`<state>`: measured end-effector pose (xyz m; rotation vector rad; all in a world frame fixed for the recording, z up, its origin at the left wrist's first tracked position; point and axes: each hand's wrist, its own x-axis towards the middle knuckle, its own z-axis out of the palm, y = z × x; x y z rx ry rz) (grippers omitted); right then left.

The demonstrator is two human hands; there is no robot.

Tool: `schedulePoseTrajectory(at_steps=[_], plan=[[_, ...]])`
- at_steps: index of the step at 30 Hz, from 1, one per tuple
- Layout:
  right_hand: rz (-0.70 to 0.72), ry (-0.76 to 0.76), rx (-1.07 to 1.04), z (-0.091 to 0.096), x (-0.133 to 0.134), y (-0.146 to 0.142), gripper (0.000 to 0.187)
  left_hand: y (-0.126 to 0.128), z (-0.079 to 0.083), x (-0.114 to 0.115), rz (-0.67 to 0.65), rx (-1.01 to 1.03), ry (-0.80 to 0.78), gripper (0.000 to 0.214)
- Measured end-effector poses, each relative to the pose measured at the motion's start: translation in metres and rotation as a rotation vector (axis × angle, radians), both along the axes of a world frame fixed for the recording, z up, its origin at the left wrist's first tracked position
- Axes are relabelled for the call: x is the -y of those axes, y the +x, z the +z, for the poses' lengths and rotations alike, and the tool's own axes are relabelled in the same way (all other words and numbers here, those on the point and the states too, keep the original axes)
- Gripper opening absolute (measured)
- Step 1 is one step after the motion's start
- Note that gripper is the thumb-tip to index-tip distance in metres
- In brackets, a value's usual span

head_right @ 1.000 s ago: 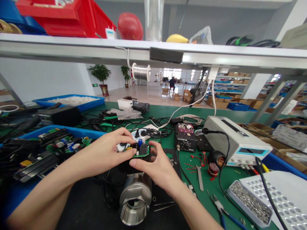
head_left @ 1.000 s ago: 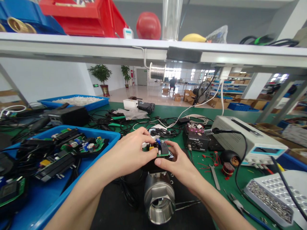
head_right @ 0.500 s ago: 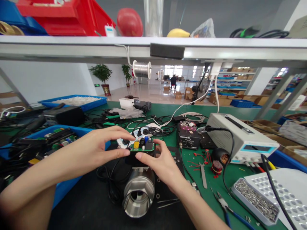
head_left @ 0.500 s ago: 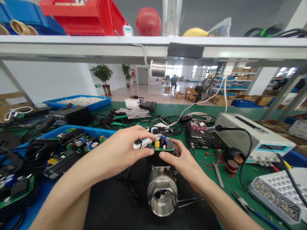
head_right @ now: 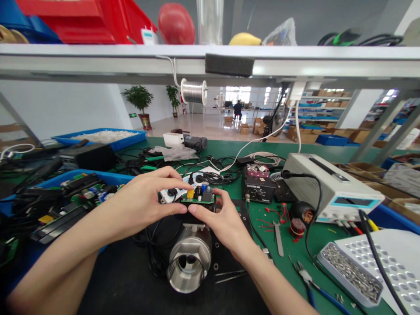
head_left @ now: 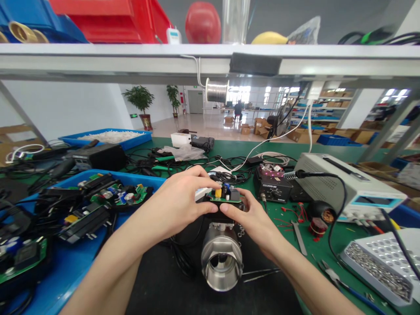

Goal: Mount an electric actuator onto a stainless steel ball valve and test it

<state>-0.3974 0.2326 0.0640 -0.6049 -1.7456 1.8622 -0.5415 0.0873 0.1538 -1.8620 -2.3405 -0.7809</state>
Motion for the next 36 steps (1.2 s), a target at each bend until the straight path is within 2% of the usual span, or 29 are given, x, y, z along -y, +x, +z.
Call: schedulePoseTrajectory(at_steps=[11, 15, 19, 26, 32, 36], plan=[[0.078, 0.063, 0.017, 0.002, 0.006, 0.003, 0.091, -0.007, 0.004, 0.012, -0.076, 0.095, -0.06, 0.028], [0.109, 0.042, -0.005, 0.001, 0.006, 0.003, 0.089, -0.013, 0.002, 0.008, -0.045, 0.29, -0.012, 0.037], [0.086, 0.014, -0.011, 0.002, 0.008, 0.002, 0.088, -0.012, -0.006, -0.002, -0.012, 0.389, -0.023, 0.032], [0.046, 0.015, -0.045, -0.001, 0.012, -0.001, 0.081, 0.001, -0.017, -0.01, 0.028, 0.288, -0.007, 0.029], [0.031, 0.04, -0.024, 0.001, 0.012, -0.001, 0.077, 0.012, -0.014, -0.01, 0.051, 0.175, -0.053, 0.033], [0.034, 0.04, -0.014, 0.002, 0.011, -0.001, 0.079, 0.012, -0.012, -0.012, 0.056, 0.193, -0.03, 0.027]])
